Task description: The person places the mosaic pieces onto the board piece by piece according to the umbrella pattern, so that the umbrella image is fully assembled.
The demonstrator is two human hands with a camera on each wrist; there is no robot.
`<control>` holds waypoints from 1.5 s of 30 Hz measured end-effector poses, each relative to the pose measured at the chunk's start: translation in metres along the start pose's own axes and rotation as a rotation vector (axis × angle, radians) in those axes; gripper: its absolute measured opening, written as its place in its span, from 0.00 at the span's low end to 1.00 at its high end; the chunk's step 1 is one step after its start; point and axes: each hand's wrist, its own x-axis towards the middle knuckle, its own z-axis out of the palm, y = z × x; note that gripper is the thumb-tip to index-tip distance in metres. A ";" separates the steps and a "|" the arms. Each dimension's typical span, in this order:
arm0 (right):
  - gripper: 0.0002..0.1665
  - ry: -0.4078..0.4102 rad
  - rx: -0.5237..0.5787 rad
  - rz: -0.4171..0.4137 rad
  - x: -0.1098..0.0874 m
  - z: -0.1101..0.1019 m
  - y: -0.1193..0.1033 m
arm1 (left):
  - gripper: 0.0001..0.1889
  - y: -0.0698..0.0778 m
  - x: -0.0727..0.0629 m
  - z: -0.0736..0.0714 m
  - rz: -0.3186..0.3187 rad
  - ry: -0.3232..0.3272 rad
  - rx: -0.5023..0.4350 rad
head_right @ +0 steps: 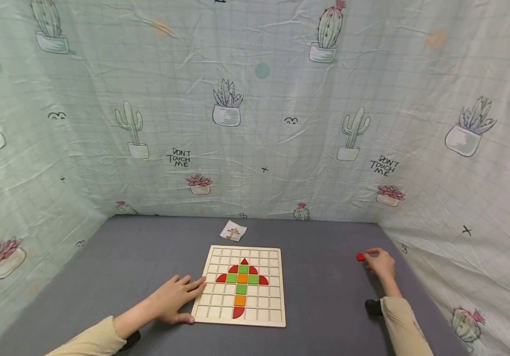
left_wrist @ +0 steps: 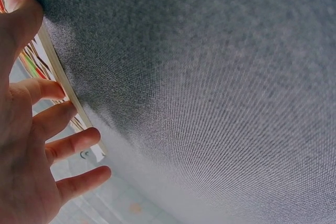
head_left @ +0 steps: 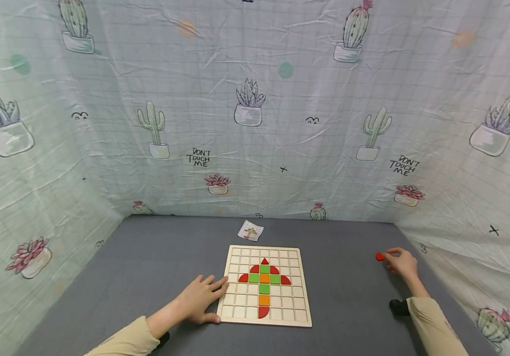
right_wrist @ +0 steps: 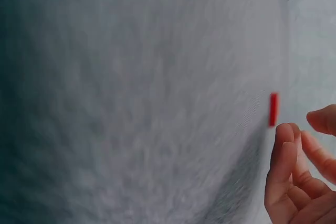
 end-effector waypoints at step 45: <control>0.26 -0.111 -0.131 -0.006 0.008 0.007 -0.002 | 0.43 0.004 0.001 -0.007 -0.006 -0.009 -0.002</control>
